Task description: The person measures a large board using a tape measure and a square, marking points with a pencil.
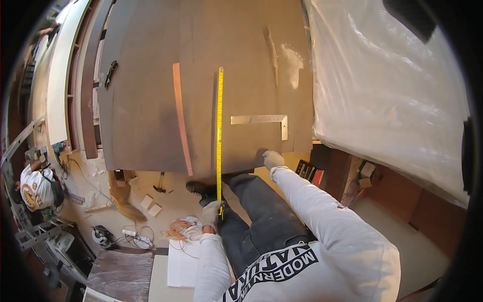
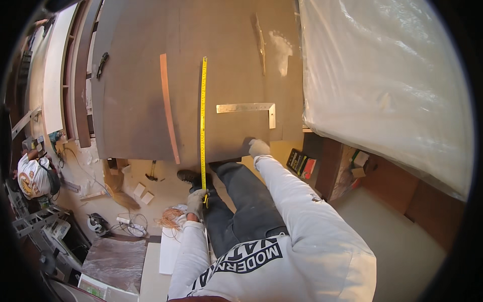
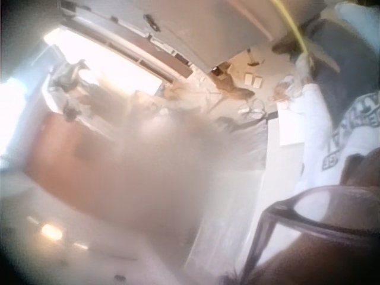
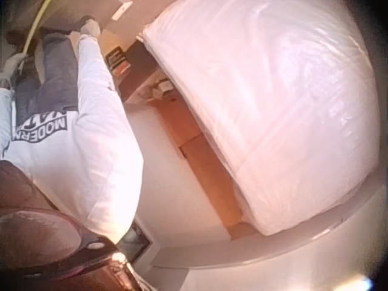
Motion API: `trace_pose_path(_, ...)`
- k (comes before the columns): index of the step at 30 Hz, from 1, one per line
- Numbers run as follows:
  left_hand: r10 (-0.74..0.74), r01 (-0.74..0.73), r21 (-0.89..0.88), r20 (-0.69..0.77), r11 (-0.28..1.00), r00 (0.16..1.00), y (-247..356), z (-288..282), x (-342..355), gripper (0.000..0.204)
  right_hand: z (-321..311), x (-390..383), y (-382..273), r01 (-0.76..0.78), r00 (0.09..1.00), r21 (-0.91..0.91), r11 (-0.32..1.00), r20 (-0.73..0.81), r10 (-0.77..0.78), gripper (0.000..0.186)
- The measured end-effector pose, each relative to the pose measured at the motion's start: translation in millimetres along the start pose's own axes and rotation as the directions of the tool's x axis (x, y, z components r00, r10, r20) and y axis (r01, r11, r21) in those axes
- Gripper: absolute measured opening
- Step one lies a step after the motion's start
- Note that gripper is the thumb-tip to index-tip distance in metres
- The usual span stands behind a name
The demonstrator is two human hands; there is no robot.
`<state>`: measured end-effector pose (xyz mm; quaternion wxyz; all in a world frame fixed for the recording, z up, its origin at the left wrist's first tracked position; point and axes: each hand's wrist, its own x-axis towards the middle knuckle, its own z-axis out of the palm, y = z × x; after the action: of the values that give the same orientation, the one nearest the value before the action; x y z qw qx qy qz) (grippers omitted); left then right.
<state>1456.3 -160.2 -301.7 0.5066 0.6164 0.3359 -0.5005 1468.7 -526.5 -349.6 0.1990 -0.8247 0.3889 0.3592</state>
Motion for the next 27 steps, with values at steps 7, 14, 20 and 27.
trace_pose_path(7,-0.029,0.032,0.144,-0.027,0.989,0.999,19,-36,10,0.021,-37,60,4,0.222,0.963,0.036,0.974,-0.165,-0.213,0.026)
trace_pose_path(14,-0.073,0.103,0.442,-0.086,0.891,0.994,76,-114,2,0.024,-59,115,-23,0.382,0.909,0.052,0.923,0.158,-0.385,0.025)
trace_pose_path(20,-0.141,0.198,0.413,-0.164,0.889,0.976,96,-142,-20,0.023,-56,117,-15,0.125,0.916,-0.003,0.992,-0.384,-0.116,0.025)
trace_pose_path(27,-0.225,0.269,0.496,-0.148,0.826,0.963,108,-140,-25,0.022,-59,135,52,-0.16,0.973,0.235,0.959,-0.127,0.193,0.019)
